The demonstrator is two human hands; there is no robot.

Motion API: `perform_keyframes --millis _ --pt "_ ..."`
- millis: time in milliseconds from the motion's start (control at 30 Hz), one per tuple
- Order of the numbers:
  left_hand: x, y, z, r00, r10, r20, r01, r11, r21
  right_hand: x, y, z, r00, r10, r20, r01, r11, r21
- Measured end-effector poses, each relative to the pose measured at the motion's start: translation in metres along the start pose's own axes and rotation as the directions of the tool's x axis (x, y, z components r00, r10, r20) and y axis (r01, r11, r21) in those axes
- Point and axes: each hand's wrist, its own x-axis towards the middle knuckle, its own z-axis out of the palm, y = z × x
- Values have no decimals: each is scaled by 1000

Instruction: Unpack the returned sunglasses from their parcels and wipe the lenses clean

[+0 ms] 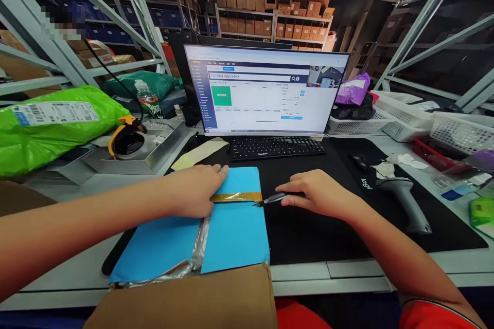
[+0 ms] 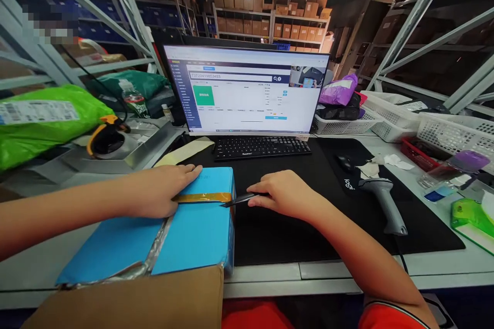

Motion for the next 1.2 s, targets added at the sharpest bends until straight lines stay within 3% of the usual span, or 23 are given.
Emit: perform_keyframes --millis 233,433,567,633,700,767,900,1033,1200 --pt "-2 -9 -9 998 52 -19 -53 998 -31 0 5 2 998 27 -63 -31 998 -62" --pt "-3 -13 -9 998 51 -32 -52 997 -53 11 25 4 997 -36 -67 33 998 -45" --pt "-3 -15 -7 995 80 -54 -82 996 -35 18 55 9 981 122 -152 -152 966 -209" --pt "-4 -15 -8 995 80 -57 -82 996 -37 15 66 10 961 205 -186 -242 948 -205" --pt "-5 -15 -9 996 73 -45 -75 996 -46 7 66 8 964 188 -188 -207 974 -88" --pt "-4 -15 -10 997 72 -33 -74 996 -55 0 57 4 980 96 -175 -92 995 31" --pt "-3 -15 -11 997 65 -34 -67 997 -50 -2 28 -7 990 -95 -108 101 993 52" --pt "-2 -18 -10 997 76 -24 -76 997 -23 12 19 -14 993 -90 -71 88 996 -21" --pt "-2 -21 -10 994 101 -39 -102 995 -19 24 31 -17 994 -60 -96 49 992 -114"
